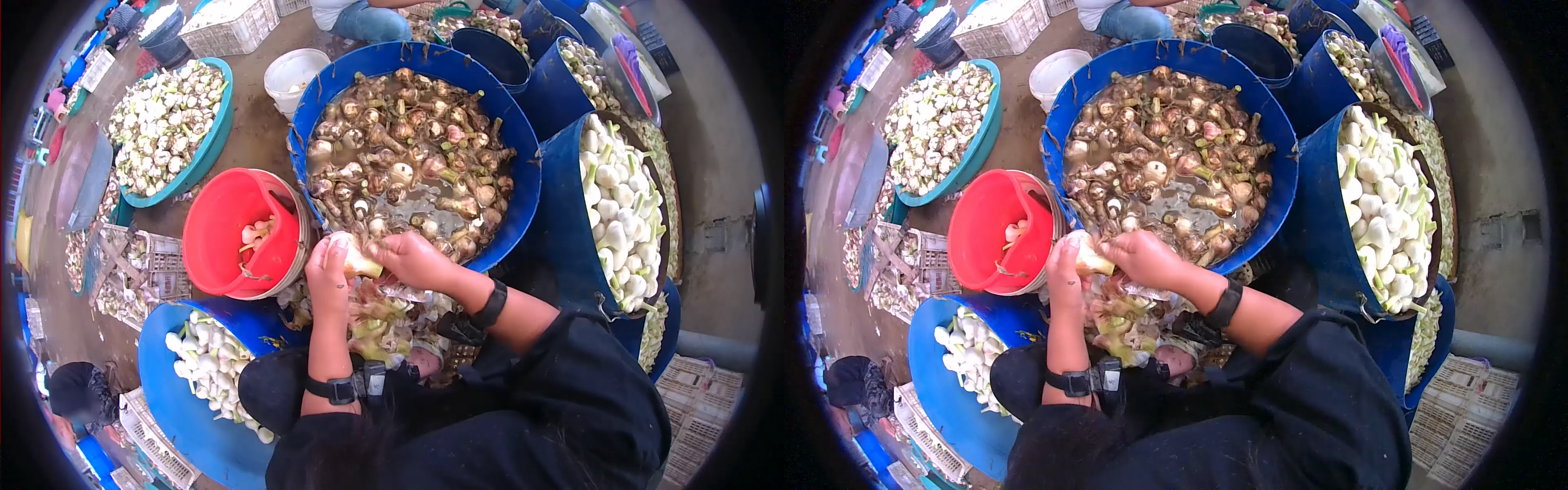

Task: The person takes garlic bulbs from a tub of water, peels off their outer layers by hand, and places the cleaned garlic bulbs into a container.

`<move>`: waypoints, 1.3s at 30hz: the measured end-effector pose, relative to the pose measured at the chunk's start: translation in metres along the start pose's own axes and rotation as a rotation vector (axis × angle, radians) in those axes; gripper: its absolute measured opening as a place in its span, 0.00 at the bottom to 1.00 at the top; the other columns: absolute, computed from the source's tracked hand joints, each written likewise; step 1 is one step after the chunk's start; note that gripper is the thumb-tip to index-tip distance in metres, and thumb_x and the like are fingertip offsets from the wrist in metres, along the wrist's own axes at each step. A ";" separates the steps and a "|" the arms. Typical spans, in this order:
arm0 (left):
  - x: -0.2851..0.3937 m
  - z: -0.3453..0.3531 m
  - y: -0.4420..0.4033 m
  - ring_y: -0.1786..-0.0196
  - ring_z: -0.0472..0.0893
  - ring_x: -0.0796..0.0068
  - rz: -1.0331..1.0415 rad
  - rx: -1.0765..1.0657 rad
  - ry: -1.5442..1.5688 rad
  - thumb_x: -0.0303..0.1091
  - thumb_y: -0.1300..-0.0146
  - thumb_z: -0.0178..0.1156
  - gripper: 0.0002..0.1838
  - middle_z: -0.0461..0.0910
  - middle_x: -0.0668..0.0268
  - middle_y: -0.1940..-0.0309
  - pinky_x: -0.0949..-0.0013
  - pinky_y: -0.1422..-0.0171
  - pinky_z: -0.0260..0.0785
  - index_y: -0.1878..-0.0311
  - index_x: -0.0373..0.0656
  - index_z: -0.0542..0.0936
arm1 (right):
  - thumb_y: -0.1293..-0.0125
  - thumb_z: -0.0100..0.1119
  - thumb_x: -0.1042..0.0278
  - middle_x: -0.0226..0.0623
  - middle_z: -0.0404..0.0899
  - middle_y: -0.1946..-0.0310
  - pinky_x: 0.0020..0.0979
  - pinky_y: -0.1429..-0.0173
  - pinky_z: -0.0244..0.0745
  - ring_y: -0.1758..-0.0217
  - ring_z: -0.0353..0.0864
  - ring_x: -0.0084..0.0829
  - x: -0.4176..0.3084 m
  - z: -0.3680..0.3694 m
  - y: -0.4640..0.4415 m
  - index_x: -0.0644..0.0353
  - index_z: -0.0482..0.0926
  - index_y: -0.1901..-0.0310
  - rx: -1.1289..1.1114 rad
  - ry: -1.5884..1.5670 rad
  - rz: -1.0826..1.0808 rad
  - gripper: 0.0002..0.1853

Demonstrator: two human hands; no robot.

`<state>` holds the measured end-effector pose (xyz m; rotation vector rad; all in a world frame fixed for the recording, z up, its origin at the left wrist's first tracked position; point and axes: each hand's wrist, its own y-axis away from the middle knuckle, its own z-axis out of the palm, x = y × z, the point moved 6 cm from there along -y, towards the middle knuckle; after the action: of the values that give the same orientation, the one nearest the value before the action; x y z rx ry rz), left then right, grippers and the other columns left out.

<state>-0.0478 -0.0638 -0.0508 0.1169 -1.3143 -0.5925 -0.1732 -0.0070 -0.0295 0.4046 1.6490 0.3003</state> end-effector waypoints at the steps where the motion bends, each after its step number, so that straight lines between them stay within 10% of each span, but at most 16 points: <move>1: 0.000 -0.002 -0.001 0.65 0.73 0.83 0.029 -0.008 -0.049 0.34 0.42 0.55 0.13 0.75 0.68 0.67 0.78 0.61 0.66 0.58 0.33 0.74 | 0.41 0.53 0.63 0.47 0.77 0.80 0.37 0.71 0.73 0.77 0.79 0.41 -0.022 0.002 0.006 0.65 0.76 0.75 0.101 0.424 -0.417 0.13; 8: -0.012 -0.002 -0.006 0.64 0.73 0.82 0.077 -0.081 -0.147 0.34 0.44 0.56 0.14 0.76 0.66 0.68 0.76 0.58 0.66 0.59 0.33 0.75 | 0.46 0.53 0.65 0.45 0.76 0.82 0.40 0.69 0.73 0.76 0.79 0.41 -0.025 0.006 0.003 0.64 0.77 0.73 0.037 0.669 -0.374 0.10; 12: -0.008 0.001 0.004 0.66 0.76 0.77 -0.101 -0.100 -0.071 0.39 0.44 0.51 0.19 0.77 0.65 0.67 0.74 0.63 0.68 0.54 0.35 0.73 | 0.38 0.46 0.67 0.43 0.77 0.76 0.31 0.78 0.78 0.82 0.78 0.29 0.037 0.009 -0.006 0.71 0.74 0.62 -0.046 -0.507 0.385 0.14; 14: -0.004 0.009 0.007 0.60 0.77 0.73 -0.069 -0.234 0.209 0.39 0.47 0.49 0.24 0.76 0.61 0.61 0.70 0.57 0.70 0.48 0.35 0.69 | 0.36 0.46 0.63 0.47 0.76 0.71 0.31 0.77 0.80 0.81 0.78 0.33 0.031 0.013 -0.001 0.74 0.70 0.59 -0.087 -0.673 0.356 0.17; 18: 0.010 0.015 0.010 0.53 0.75 0.70 0.013 -0.291 0.330 0.36 0.50 0.47 0.28 0.74 0.59 0.55 0.67 0.49 0.69 0.44 0.34 0.66 | 0.35 0.44 0.66 0.42 0.76 0.70 0.29 0.76 0.79 0.82 0.77 0.32 0.024 -0.001 0.007 0.69 0.70 0.54 0.054 -0.594 0.246 0.15; 20: 0.007 0.016 0.008 0.50 0.74 0.69 0.052 -0.323 0.190 0.35 0.51 0.46 0.30 0.72 0.57 0.53 0.65 0.44 0.67 0.42 0.34 0.63 | 0.35 0.41 0.68 0.37 0.76 0.70 0.24 0.74 0.75 0.78 0.77 0.27 -0.012 -0.023 0.013 0.63 0.71 0.52 0.459 0.003 -0.353 0.14; 21: 0.006 0.016 0.009 0.50 0.74 0.69 0.053 -0.323 0.192 0.35 0.51 0.46 0.30 0.72 0.57 0.53 0.65 0.44 0.67 0.42 0.34 0.63 | 0.37 0.43 0.70 0.33 0.75 0.70 0.24 0.70 0.72 0.74 0.76 0.23 -0.004 -0.031 0.011 0.60 0.73 0.54 0.553 -0.350 -0.271 0.13; 24: 0.008 0.013 0.010 0.51 0.75 0.70 0.083 -0.253 0.253 0.31 0.55 0.46 0.30 0.72 0.57 0.54 0.69 0.44 0.67 0.44 0.31 0.63 | 0.39 0.46 0.71 0.37 0.76 0.70 0.28 0.69 0.72 0.73 0.77 0.27 -0.008 -0.047 0.016 0.61 0.75 0.58 0.338 -0.291 -0.135 0.10; 28: 0.005 0.014 0.010 0.54 0.74 0.73 0.024 -0.262 0.285 0.32 0.48 0.50 0.25 0.73 0.61 0.56 0.71 0.47 0.67 0.45 0.34 0.65 | 0.43 0.53 0.65 0.47 0.77 0.71 0.40 0.65 0.72 0.70 0.77 0.48 -0.042 -0.011 0.031 0.62 0.76 0.63 0.230 0.539 -0.538 0.10; 37: -0.008 0.008 0.002 0.56 0.73 0.79 0.077 -0.132 0.007 0.29 0.45 0.57 0.17 0.73 0.64 0.58 0.75 0.50 0.66 0.51 0.36 0.70 | 0.48 0.57 0.67 0.43 0.78 0.75 0.36 0.71 0.76 0.71 0.80 0.40 -0.017 0.014 0.015 0.64 0.74 0.69 0.224 0.968 -0.406 0.09; 39: -0.009 0.008 0.003 0.56 0.73 0.78 0.088 -0.130 0.026 0.29 0.45 0.57 0.18 0.73 0.64 0.58 0.74 0.51 0.66 0.50 0.36 0.70 | 0.42 0.55 0.62 0.38 0.78 0.74 0.30 0.75 0.76 0.71 0.81 0.32 0.021 0.001 -0.003 0.68 0.75 0.65 0.110 -0.059 0.148 0.14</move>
<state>-0.0557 -0.0554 -0.0555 -0.0394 -1.2458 -0.5978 -0.1740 -0.0006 -0.0493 0.6148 1.5848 0.3052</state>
